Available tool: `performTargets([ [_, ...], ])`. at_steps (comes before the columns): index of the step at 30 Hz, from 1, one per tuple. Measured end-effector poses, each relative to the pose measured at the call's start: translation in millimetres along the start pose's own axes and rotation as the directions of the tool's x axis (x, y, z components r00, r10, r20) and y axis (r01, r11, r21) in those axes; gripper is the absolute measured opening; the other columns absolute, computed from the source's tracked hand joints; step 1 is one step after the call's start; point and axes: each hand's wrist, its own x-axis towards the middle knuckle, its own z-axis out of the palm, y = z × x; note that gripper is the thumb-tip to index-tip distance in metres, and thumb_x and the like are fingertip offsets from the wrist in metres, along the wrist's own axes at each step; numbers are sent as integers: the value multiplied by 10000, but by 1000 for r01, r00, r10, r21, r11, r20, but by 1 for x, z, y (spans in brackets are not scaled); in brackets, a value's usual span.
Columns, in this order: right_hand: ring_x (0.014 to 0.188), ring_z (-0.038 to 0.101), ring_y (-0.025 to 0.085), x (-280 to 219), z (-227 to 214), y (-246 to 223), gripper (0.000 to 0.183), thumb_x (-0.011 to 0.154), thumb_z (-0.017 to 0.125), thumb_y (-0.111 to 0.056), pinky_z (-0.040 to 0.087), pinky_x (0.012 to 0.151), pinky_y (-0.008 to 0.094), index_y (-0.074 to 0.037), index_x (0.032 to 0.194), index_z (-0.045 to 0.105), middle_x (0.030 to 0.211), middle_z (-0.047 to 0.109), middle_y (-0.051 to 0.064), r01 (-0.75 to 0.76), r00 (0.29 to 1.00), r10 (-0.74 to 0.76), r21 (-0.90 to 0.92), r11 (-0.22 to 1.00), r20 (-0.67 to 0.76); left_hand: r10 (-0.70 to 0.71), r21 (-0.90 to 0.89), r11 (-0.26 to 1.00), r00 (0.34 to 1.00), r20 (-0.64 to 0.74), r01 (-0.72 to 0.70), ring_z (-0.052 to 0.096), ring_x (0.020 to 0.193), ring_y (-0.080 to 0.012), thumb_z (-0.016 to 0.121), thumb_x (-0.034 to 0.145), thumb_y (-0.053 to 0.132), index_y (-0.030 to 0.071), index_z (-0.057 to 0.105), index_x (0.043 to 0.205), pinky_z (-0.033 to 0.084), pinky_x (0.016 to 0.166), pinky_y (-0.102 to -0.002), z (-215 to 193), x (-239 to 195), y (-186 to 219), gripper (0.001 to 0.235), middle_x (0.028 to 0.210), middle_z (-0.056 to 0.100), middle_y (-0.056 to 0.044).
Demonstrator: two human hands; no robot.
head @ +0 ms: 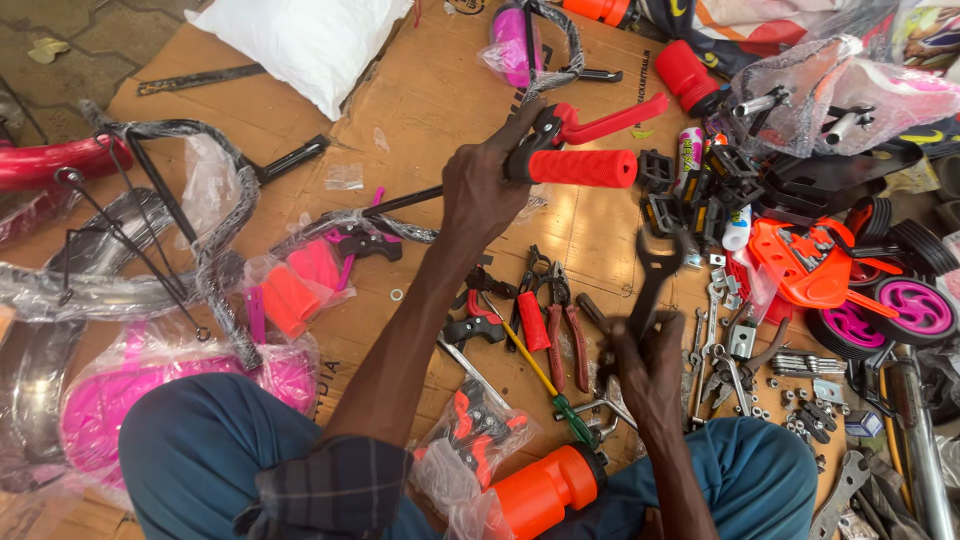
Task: The person sits on a cardboard sheet and assembles bicycle parts. They attach a pink plastic basket to a metal frame using a wrench, then handle a red plastic container and a black handlebar. They use a screwdriver to tighten a bolt on the handlebar and attach a red grip to the handlebar end.
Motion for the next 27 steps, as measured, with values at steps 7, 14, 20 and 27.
performTargets([
  [7, 648, 547, 146, 45, 45, -52, 164, 1133, 547, -193, 444, 580, 307, -60, 1210, 491, 819, 577, 81, 414, 892, -385, 85, 906, -238, -64, -25, 998, 997, 38, 65, 724, 709, -352, 715, 912, 248, 231, 522, 1451, 508, 647, -506, 7, 0, -9, 573, 734, 721, -113],
  [14, 552, 519, 160, 82, 54, -64, 200, 1092, 575, -222, 377, 542, 401, -43, 1085, 487, 687, 534, 64, 268, 963, -246, -443, 855, 108, 27, -44, 999, 998, -51, -29, 725, 826, -400, 722, 899, 222, 191, 463, 1495, 550, 726, -519, 10, -4, -15, 651, 987, 751, -155],
  [20, 576, 469, 107, 55, 67, -88, 209, 1098, 553, -211, 394, 471, 303, -92, 1213, 426, 779, 473, -7, 280, 943, -254, 101, 955, -215, -73, -17, 997, 997, 31, 73, 741, 842, -391, 765, 918, 297, 226, 521, 1463, 554, 718, -512, 12, 0, -14, 602, 866, 753, -167],
  [27, 555, 424, 71, 41, 41, -117, 345, 1119, 450, -421, 334, 439, 236, -94, 1223, 486, 752, 468, -4, 368, 927, -289, 418, 831, -241, -44, 2, 999, 999, 6, 44, 738, 802, -377, 771, 879, 255, 243, 526, 1466, 540, 686, -520, 18, 2, -18, 636, 836, 743, -158],
])
